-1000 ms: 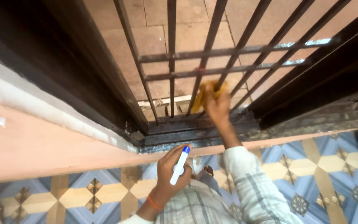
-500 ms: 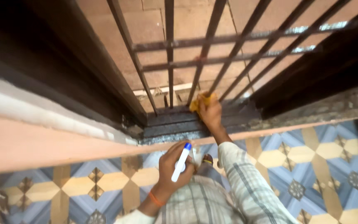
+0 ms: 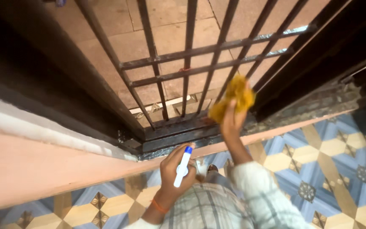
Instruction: The person sprays cleaning liquid from a bottle onto the bottom frame and vertical rails of a black metal gate and wipes the surfaces with a cloth.
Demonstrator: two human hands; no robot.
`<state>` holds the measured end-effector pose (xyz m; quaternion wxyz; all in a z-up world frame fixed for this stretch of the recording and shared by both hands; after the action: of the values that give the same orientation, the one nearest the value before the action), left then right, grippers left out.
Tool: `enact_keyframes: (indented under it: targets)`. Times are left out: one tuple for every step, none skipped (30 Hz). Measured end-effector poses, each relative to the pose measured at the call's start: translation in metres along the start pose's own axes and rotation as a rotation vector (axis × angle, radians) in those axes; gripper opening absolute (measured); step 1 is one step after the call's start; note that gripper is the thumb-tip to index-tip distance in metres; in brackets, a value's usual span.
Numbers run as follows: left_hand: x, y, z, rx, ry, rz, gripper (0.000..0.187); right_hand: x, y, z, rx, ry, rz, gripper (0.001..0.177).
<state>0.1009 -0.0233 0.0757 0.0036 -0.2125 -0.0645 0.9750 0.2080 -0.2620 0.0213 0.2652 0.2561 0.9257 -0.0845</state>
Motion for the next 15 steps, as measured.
enact_keyframes:
  targets:
    - [-0.001, 0.005, 0.009, -0.018, 0.06, -0.02, 0.052, -0.026, 0.012, 0.011, 0.099, 0.141, -0.034, 0.041]
    - [-0.002, 0.007, 0.011, -0.018, 0.057, -0.027, 0.052, -0.045, 0.021, 0.022, 0.196, 0.282, -0.072, 0.036]
    - [-0.004, 0.011, 0.01, 0.022, 0.029, -0.048, 0.052, -0.065, 0.029, 0.003, 0.121, 0.091, -0.071, 0.037]
    - [-0.004, 0.015, 0.01, 0.062, 0.001, -0.069, 0.052, -0.075, 0.033, -0.016, 0.046, -0.101, -0.076, 0.039]
    - [-0.005, 0.017, 0.012, 0.061, 0.006, -0.075, 0.052, -0.078, 0.032, -0.012, 0.046, -0.102, -0.069, 0.039]
    - [-0.005, 0.016, 0.014, 0.067, 0.005, -0.06, 0.052, -0.079, 0.033, 0.008, 0.145, 0.019, -0.068, 0.034]
    - [-0.004, 0.016, 0.013, 0.076, 0.005, -0.044, 0.052, -0.077, 0.032, 0.033, 0.246, 0.138, -0.071, 0.03]
    - [-0.002, 0.017, 0.012, 0.078, 0.01, -0.049, 0.052, -0.067, 0.032, 0.037, 0.275, 0.051, -0.081, 0.028]
    - [0.0, 0.017, 0.007, 0.107, -0.013, -0.043, 0.051, -0.05, 0.031, 0.042, 0.305, -0.036, -0.096, 0.027]
    - [0.004, 0.016, 0.002, 0.136, -0.036, -0.037, 0.051, -0.036, 0.03, 0.053, 0.307, -0.038, -0.091, 0.027]
    - [0.007, 0.016, 0.0, 0.142, -0.034, -0.041, 0.051, -0.024, 0.035, 0.071, 0.234, 0.058, -0.173, 0.027]
    - [0.011, 0.015, -0.001, 0.089, -0.018, -0.052, 0.05, -0.016, 0.04, 0.083, 0.16, 0.153, -0.253, 0.028]
    - [0.011, 0.014, -0.001, 0.033, 0.004, -0.053, 0.05, -0.023, 0.041, 0.08, 0.16, 0.143, -0.253, 0.028]
    - [0.012, 0.014, 0.0, 0.036, 0.012, -0.048, 0.05, -0.033, 0.04, 0.072, 0.088, 0.16, -0.214, 0.029]
    - [0.014, 0.013, -0.004, 0.029, -0.041, -0.046, 0.05, -0.044, 0.039, 0.059, 0.012, 0.18, -0.177, 0.029]
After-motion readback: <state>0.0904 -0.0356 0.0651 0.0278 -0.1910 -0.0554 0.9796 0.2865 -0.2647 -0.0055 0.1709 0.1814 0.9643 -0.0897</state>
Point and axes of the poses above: each hand's wrist, its own x-axis away from the middle knuckle, its own y-axis out of the palm, z = x × y, the point moved 10 cm from there along -x, towards the middle knuckle, and after that the axes turned 8 degrees about x, right-handed, at the moved point
